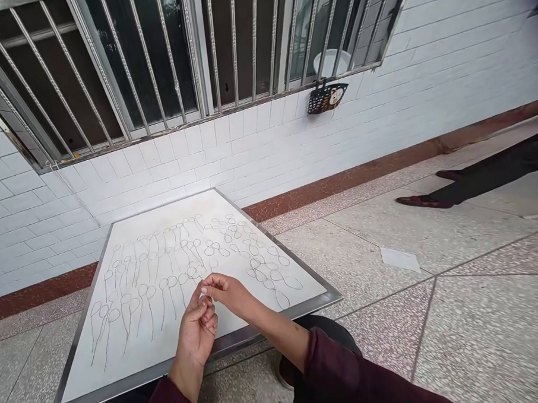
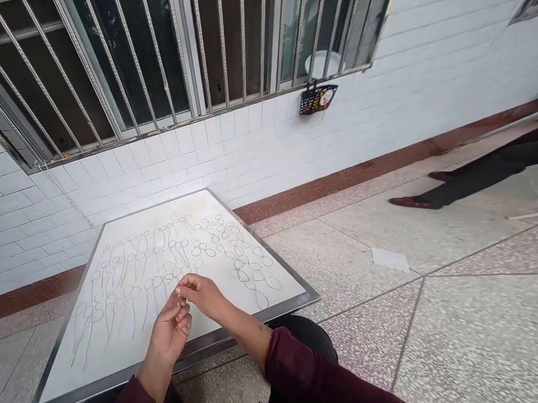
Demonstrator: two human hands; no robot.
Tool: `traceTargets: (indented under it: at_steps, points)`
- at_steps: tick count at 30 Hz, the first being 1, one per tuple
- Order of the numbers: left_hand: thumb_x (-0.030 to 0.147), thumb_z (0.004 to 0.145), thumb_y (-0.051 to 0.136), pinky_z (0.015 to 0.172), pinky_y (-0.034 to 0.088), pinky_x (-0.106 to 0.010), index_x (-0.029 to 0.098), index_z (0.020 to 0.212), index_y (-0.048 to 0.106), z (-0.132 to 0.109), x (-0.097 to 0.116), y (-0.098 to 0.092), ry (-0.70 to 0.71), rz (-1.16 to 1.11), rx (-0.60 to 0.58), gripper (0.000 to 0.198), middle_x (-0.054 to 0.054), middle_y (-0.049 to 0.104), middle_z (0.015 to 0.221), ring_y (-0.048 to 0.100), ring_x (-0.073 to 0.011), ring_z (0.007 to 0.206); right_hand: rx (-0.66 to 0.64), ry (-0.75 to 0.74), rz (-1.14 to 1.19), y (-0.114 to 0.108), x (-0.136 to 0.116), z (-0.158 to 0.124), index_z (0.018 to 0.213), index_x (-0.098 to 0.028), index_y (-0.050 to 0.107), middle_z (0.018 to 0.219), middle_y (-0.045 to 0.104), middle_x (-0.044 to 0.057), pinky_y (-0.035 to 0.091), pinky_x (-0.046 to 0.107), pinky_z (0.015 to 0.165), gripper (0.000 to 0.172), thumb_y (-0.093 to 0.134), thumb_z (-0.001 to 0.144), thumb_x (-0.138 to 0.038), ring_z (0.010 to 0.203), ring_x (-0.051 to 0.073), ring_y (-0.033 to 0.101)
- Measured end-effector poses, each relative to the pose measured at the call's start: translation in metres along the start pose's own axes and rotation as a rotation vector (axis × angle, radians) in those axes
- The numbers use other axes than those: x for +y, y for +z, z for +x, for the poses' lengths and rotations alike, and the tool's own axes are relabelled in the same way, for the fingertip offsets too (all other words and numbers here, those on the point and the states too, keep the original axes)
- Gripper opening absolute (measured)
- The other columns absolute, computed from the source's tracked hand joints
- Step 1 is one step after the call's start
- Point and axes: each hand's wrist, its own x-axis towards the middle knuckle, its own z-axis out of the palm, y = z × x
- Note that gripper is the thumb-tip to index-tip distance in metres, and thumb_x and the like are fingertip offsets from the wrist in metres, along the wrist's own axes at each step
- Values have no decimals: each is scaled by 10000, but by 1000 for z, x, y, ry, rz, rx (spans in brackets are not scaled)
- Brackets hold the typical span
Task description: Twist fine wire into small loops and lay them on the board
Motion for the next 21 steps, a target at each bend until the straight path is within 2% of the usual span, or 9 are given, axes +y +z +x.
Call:
traceTargets:
  at_steps: [2,4,8,13,17,21]
  points:
    - [23,719,671,400,282,-128,117,976,626,6,-1,2,-20,-20,-46,277,5,543,720,371,-17,470,-8,5,29,0,-1,4,765,-181,608,624,611,-15,417,274,627,248,681,777,-417,602,121,535]
    - [37,722,680,418,297,-129,118,975,627,11,-3,4,-12,-14,-63,270,3,548,730,381,-18,483,22,9,44,-1,-2,9,752,-182,603,596,595,-24,404,265,595,239,675,779,-408,573,114,516]
    - [95,764,706,517,376,-158,163,1175,573,15,-7,7,56,100,-6,437,-5,584,784,450,-38,545,104,25,45,-8,0,22,711,-185,600,583,542,-49,376,249,540,240,703,736,-400,508,89,460]
    - [219,795,730,544,374,-169,181,1368,429,19,-8,8,157,291,49,649,2,601,789,443,-42,543,138,53,46,-14,9,29,747,-175,622,674,570,-35,360,238,521,246,686,737,-412,503,71,451]
    - [297,799,726,603,407,-197,192,1430,367,16,-18,2,98,386,58,733,-11,623,826,499,-61,584,220,53,-7,-26,15,34,741,-174,627,655,571,-24,385,235,545,230,670,733,-400,563,93,478]
    - [324,791,719,610,411,-212,170,1429,379,7,-39,-14,-6,475,57,739,-25,637,825,528,-80,606,348,46,-127,-54,18,46,756,-188,612,686,572,-21,420,236,576,213,620,761,-401,590,100,491]
